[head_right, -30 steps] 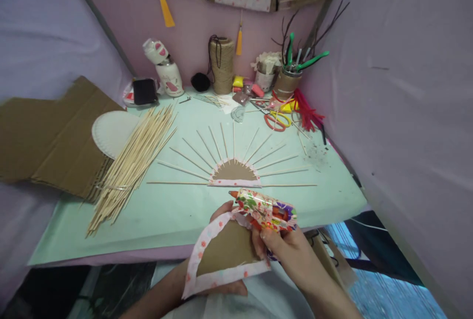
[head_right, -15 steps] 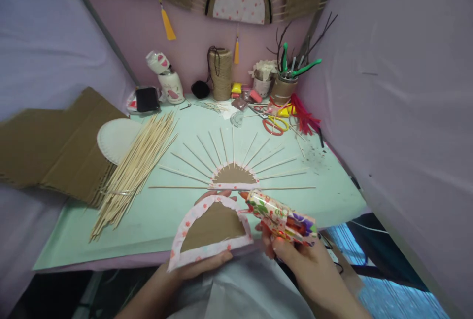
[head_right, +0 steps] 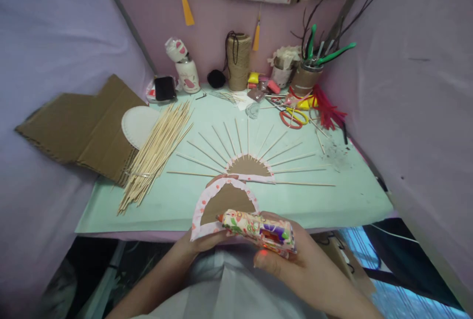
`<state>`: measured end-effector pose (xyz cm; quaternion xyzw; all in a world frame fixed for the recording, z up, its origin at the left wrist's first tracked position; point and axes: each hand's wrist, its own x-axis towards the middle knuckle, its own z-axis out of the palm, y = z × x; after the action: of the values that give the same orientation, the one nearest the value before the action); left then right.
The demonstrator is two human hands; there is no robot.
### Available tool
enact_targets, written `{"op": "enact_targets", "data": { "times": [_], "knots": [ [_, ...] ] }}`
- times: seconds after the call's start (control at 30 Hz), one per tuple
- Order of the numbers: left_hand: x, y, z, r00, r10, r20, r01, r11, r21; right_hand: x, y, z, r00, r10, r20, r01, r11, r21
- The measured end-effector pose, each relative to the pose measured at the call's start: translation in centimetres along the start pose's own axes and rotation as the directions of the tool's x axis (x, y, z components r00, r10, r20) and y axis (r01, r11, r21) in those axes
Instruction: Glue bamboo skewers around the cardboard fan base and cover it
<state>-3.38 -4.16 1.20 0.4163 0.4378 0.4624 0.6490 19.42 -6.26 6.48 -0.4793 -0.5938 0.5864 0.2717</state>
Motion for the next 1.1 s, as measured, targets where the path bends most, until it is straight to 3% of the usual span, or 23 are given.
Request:
{"op": "enact_targets", "data": {
  "times": [0.1,0.2,0.37,0.53,0.9,1.1],
  "knots": [
    [0.1,0.1,0.2,0.988,0.106,0.115,-0.102,0.994,-0.039,0.2,-1.0,-0.3,1.000,-0.002,0.021,0.004,0.997,-0.071],
    [0.1,0.2,0.4,0.981,0.159,0.114,-0.146,0.983,-0.110,0.7,-1.6,-0.2,0.999,-0.033,0.014,0.035,0.990,-0.134],
    [0.4,0.3,0.4,0.951,0.272,0.149,-0.260,0.961,-0.095,1.8,-3.1,0.4,0.985,-0.108,0.138,0.128,0.981,-0.144],
    [0.6,0.4,0.0,0.932,0.281,0.227,-0.267,0.959,-0.093,2.1,-4.0,0.6,0.981,-0.118,0.151,0.143,0.976,-0.162],
    [0.7,-0.5,-0.1,0.933,0.311,0.179,-0.307,0.950,-0.047,2.3,-4.1,0.8,0.987,-0.079,0.138,0.107,0.971,-0.213],
    [1.8,-2.0,-0.6,0.836,0.479,0.267,-0.504,0.863,0.029,2.7,-4.1,0.6,0.986,-0.050,0.157,0.083,0.973,-0.213]
  ]
}}
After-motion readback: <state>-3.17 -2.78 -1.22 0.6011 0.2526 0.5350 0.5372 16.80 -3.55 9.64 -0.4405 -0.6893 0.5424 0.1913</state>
